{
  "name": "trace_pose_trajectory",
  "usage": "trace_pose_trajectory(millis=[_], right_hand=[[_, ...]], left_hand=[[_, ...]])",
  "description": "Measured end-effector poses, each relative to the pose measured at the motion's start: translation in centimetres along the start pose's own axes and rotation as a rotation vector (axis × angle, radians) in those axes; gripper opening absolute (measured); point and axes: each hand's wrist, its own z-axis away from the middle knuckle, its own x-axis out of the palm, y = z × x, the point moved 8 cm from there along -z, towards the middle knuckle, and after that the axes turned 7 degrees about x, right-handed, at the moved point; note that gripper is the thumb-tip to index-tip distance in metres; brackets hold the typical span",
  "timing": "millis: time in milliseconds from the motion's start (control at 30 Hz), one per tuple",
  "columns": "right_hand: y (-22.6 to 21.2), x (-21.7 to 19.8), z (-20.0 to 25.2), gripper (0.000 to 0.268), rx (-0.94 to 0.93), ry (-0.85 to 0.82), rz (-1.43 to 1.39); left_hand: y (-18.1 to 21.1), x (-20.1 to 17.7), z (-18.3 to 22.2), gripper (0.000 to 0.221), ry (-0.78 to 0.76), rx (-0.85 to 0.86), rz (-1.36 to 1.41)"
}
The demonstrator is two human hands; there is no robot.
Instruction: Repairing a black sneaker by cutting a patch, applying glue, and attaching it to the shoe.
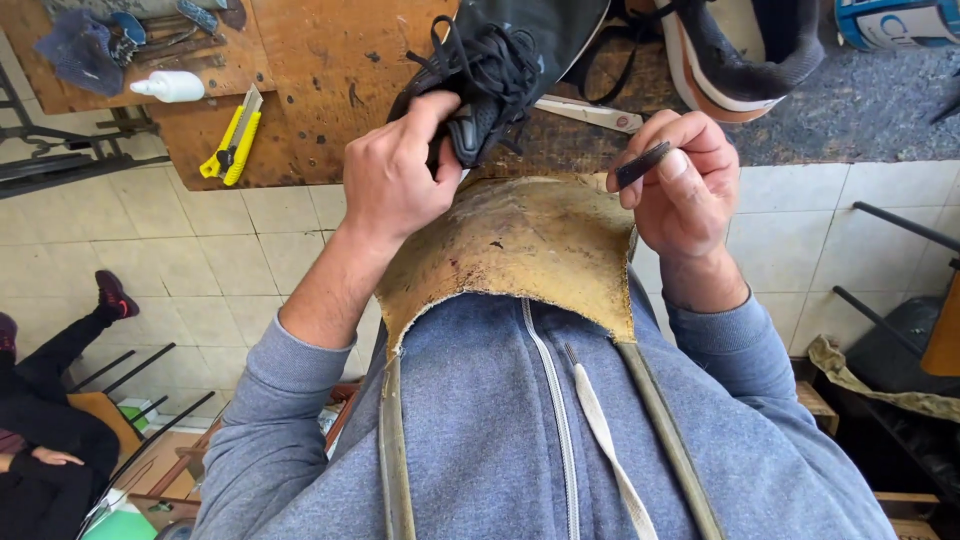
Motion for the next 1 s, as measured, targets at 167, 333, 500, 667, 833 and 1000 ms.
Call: trace_pose_trajectory(millis=[167, 333, 500, 667, 833, 1000], right_hand=[[-0.8, 0.2, 0.0, 0.016, -0.002, -0.037, -0.001], [-0.9, -0.4, 0.2, 0.018, 0.009, -0.059, -0.007], [-1.0, -0.8, 0.4, 0.018, 0.027, -0.074, 0.008], [-1.1, -1.0, 0.4, 0.017, 0.018, -0.101, -0.006], [-1.3, -0.4, 0.4, 0.015, 0.024, -0.125, 0.018], [-1.6, 0.2, 0.6, 0.013, 0.000, -0.148, 0.025]], left_hand=[[0.2, 0.9, -0.2, 0.044, -0.064, 0.030, -0.090], [-0.2, 1.8, 0.1, 0.046, -0.139, -0.028, -0.080], [-1.2, 3.1, 0.2, 0.046, -0.194, -0.114, -0.032], [-1.2, 3.2, -0.3, 0.040, -0.184, -0.070, -0.009], [-1.2, 3.4, -0.6, 0.043, -0.201, -0.079, -0.023], [-1.5, 3.7, -0.6, 0.046, -0.211, -0.107, -0.002]])
